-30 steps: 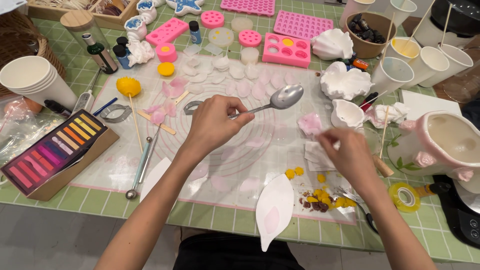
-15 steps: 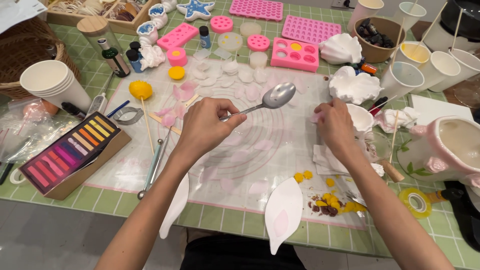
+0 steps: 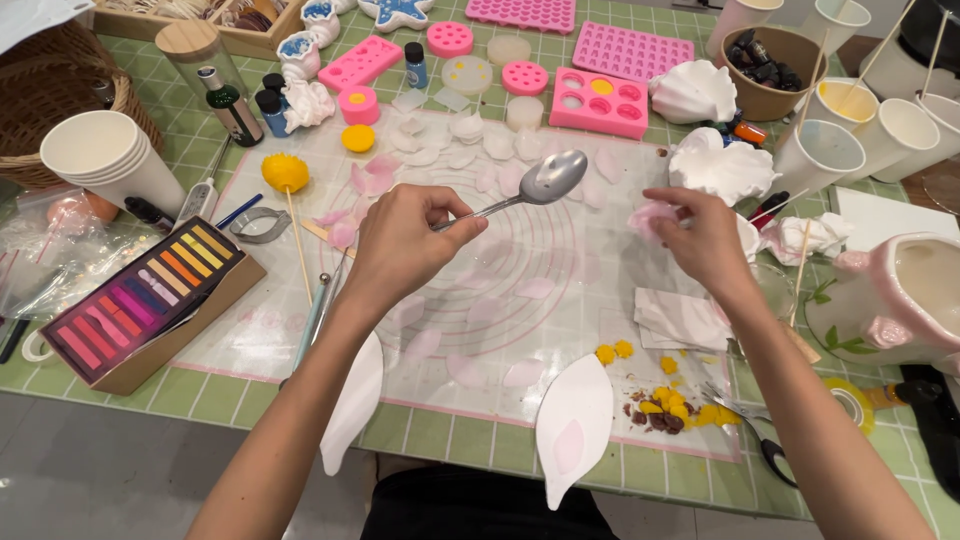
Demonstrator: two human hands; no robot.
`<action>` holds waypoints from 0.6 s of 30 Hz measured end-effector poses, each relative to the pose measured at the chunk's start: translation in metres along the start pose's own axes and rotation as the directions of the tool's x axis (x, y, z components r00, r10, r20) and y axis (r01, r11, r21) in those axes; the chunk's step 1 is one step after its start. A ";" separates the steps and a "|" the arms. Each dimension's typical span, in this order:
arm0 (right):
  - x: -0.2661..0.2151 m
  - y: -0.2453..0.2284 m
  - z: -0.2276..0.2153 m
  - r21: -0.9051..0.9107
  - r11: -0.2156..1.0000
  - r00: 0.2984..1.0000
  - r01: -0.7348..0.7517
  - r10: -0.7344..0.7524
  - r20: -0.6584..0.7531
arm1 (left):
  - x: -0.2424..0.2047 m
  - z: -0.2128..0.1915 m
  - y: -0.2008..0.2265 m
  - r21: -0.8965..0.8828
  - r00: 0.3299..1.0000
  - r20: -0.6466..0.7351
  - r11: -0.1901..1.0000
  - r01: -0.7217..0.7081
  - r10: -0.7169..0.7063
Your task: The person is crafting decorative wax petals and assembling candle components using molds and manual tools.
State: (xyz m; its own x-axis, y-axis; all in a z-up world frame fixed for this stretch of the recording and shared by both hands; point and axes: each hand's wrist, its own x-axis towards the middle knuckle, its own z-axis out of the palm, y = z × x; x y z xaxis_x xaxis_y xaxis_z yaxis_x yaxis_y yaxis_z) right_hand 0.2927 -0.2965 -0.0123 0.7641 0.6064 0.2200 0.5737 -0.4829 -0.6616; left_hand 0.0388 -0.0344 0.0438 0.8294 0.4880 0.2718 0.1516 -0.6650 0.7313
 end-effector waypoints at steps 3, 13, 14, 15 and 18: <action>-0.023 -0.009 -0.012 0.264 0.964 0.999 0.031 -0.041 0.031 | -0.001 -0.004 0.004 0.001 0.997 0.037 0.997 0.072 -0.072; -0.095 -0.012 -0.019 0.292 0.934 0.969 -0.207 0.154 0.194 | -0.005 -0.008 -0.008 -0.013 0.995 0.019 0.995 0.102 -0.102; -0.096 -0.015 -0.016 0.263 0.961 0.980 -0.086 0.035 0.194 | -0.005 -0.007 -0.008 -0.023 0.995 0.027 0.995 0.097 -0.096; -0.097 -0.018 -0.013 0.236 0.971 0.977 0.037 -0.085 0.196 | -0.005 -0.006 -0.007 -0.031 0.995 0.035 0.995 0.092 -0.091; -0.096 -0.041 -0.007 0.084 0.982 0.969 0.171 -0.183 0.163 | -0.006 -0.003 0.002 -0.004 0.995 0.028 0.996 0.093 -0.092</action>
State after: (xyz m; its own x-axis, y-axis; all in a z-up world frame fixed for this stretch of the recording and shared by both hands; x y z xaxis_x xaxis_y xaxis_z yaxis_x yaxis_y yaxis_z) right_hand 0.1983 -0.3392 -0.0015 0.5875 0.7794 0.2177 0.6694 -0.3170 -0.6719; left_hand 0.0325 -0.0365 0.0457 0.8268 0.5311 0.1852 0.2257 -0.6149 0.7556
